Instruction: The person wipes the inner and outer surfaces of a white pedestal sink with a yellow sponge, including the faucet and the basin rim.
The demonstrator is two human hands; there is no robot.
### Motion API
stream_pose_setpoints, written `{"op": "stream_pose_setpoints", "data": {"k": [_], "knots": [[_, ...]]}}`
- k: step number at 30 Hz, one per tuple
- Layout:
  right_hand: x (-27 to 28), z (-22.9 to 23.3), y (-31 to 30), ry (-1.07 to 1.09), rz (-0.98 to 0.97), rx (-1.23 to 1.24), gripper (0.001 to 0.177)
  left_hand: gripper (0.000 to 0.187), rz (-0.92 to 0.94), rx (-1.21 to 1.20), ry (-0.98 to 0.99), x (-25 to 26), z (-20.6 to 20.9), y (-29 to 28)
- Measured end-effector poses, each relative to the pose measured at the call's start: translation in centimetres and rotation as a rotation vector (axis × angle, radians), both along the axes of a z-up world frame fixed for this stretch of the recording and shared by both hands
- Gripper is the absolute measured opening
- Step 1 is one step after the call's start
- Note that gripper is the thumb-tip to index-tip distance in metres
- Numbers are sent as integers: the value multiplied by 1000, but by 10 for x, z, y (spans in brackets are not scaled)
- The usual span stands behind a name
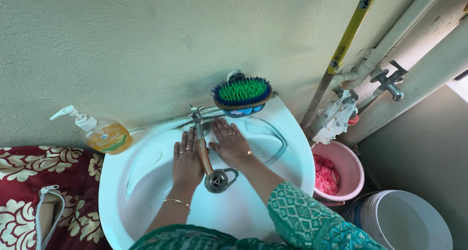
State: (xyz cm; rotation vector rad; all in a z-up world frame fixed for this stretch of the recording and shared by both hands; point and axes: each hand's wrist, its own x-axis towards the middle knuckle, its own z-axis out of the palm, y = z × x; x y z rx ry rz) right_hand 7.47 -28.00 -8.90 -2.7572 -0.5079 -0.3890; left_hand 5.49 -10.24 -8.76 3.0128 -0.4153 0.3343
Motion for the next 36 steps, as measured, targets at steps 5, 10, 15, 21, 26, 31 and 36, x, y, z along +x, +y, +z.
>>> {"op": "stream_pose_setpoints", "data": {"k": [5,10,15,21,26,31,36], "knots": [[-3,-12,-77,-144,-119,-200,58,64,370,-139,127,-7,22,58],[0,-15,-33,-11,-444,-82,71,65,372,-80,123,-3,8,41],[-1,-2,27,-336,-36,-66,67,65,73,92,-2,-7,7,13],[3,-4,-60,-149,-136,-188,55,60,310,-140,127,1,17,64],[-8,-9,-3,85,-139,-131,33,51,257,-121,233,1,1,34],[-10,2,-1,-93,9,-203,54,56,48,-31,159,-7,19,29],[-12,1,-56,-15,-206,-79,61,59,352,-145,161,-2,24,63]]}}
